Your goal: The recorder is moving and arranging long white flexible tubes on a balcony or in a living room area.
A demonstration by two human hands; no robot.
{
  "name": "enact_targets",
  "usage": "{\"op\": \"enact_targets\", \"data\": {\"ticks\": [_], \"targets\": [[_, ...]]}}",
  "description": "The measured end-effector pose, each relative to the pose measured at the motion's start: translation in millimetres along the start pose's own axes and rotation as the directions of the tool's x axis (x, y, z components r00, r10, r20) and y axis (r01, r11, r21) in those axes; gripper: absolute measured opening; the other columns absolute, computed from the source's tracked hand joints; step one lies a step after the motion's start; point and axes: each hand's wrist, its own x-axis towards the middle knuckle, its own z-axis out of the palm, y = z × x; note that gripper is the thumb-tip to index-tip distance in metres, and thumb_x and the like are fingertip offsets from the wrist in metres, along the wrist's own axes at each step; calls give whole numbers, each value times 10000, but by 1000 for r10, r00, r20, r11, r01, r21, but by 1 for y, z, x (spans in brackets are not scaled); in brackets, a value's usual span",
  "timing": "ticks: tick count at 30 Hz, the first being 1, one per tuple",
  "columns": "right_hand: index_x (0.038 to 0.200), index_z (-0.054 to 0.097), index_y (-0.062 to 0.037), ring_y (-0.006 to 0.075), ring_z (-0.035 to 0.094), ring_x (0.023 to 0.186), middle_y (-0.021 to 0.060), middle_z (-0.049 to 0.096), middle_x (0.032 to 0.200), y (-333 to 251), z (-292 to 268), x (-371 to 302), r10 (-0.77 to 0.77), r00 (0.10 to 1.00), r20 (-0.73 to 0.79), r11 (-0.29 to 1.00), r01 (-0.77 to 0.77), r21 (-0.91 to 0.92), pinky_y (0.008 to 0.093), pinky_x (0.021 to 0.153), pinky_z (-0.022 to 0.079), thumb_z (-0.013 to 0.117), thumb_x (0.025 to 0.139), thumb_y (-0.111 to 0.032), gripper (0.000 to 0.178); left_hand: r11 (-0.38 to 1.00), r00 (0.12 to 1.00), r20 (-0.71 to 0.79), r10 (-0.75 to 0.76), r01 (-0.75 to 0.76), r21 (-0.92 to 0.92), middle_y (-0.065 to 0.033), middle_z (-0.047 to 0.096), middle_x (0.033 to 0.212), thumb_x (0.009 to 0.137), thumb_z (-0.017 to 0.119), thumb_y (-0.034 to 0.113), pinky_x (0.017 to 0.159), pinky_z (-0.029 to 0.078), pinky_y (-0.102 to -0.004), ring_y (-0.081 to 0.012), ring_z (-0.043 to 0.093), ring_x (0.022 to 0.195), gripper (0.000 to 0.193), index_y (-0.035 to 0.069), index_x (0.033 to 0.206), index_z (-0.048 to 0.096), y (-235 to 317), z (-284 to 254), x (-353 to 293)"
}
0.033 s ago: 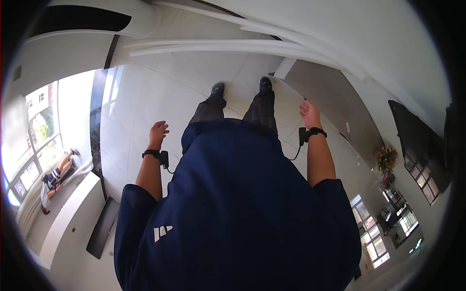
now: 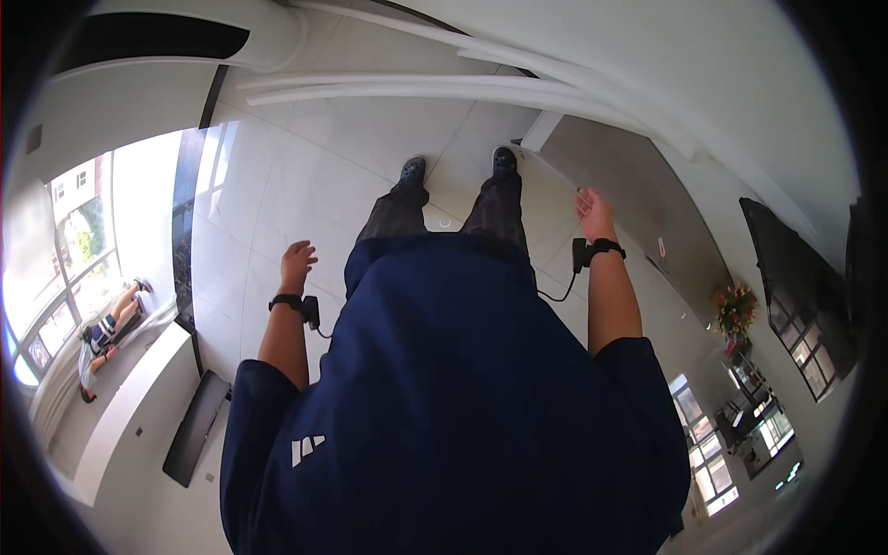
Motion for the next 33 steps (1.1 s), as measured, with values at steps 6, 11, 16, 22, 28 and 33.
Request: {"op": "enact_targets", "data": {"ticks": [6,11,16,22,28,33], "targets": [[1262,569,-101,218,528,1075,77,548,1154,-116,-36,125,74,971,-229,972,-20,232,402,956,465,702,916,-307,425,946,946,114,-305,287,150,-65,701,1061,886,614,216,732,481,-330,-180,678,855,398,72,1257,623,-54,50,-127],[1339,563,-145,200,508,1107,65,508,1259,-166,-52,189,78,952,-297,961,7,277,406,1006,449,727,900,-285,489,913,897,221,-382,330,238,-58,699,1067,885,624,214,741,471,-333,-176,670,858,405,67,1262,618,-37,93,-182],[1316,564,-170,185,513,1144,14,492,1372,-172,-54,221,57,978,-199,907,33,420,390,1010,428,734,889,-219,461,964,962,87,-259,250,94,-62,685,1126,900,613,207,780,466,-323,-167,666,904,406,67,1281,598,13,109,-188],[1272,563,-164,209,478,1183,-5,528,1285,-161,-39,217,9,996,-85,922,24,385,425,1003,397,772,855,-177,467,973,976,116,-185,165,162,-79,674,1170,914,590,238,835,472,-332,-169,665,944,424,63,1300,576,57,127,-171],[1307,536,-148,220,474,1153,15,512,1291,-165,-5,193,36,987,-155,904,34,427,437,1010,381,812,828,-206,556,973,976,129,-178,154,172,-90,677,1168,912,599,238,822,475,-330,-176,669,936,427,59,1299,578,59,137,-173],[1323,519,-135,202,479,1101,21,510,1243,-184,4,158,60,963,-262,798,112,593,421,1009,384,789,856,-316,569,964,967,135,-215,188,186,-91,681,1172,909,599,226,815,471,-336,-181,673,930,417,67,1294,585,45,133,-181]]}}
